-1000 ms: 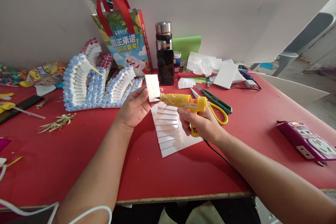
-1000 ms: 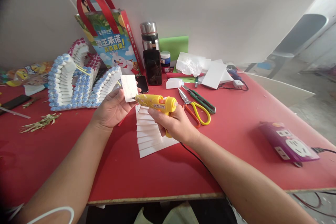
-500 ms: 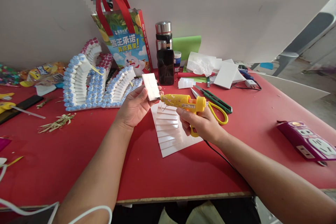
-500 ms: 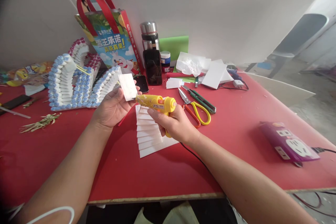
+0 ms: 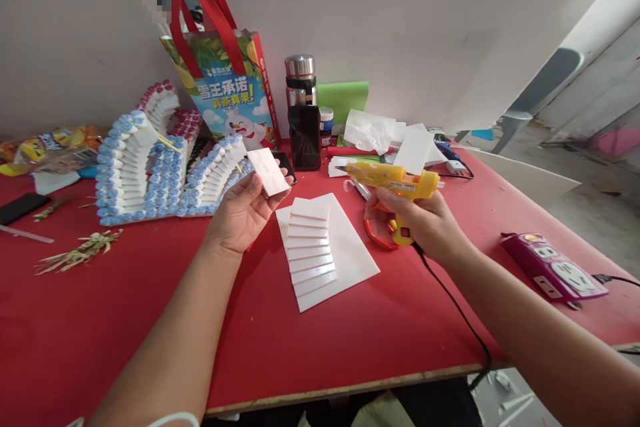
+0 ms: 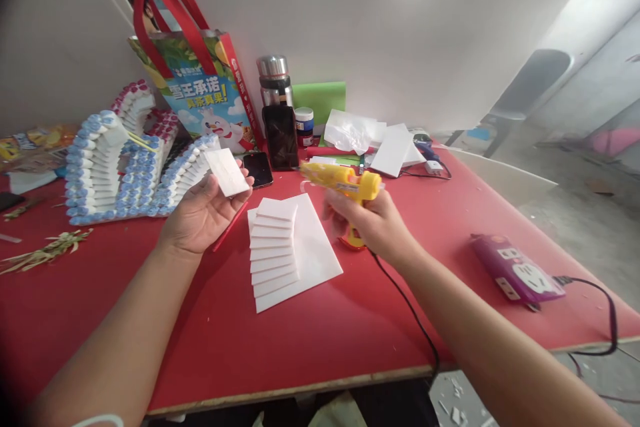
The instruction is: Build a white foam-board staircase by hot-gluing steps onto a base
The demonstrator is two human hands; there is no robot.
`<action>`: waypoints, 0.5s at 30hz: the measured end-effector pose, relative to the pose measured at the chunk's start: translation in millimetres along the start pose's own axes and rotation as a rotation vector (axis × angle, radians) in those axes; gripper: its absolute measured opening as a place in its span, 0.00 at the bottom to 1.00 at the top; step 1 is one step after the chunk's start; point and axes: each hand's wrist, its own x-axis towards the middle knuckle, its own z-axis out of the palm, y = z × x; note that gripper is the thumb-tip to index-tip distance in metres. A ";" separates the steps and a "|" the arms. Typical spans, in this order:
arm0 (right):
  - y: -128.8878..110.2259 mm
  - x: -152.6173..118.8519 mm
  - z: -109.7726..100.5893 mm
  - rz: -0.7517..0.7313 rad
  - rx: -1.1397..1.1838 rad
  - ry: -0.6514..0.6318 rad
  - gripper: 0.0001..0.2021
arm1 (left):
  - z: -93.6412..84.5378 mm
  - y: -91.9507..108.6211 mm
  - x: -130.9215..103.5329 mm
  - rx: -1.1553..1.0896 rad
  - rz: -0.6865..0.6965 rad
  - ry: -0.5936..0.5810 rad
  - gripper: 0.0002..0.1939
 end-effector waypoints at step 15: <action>69.9 -26.8 -118.7 0.393 -0.587 0.607 0.25 | 7.8 -1.5 -2.6 -0.004 -0.047 -0.016 0.13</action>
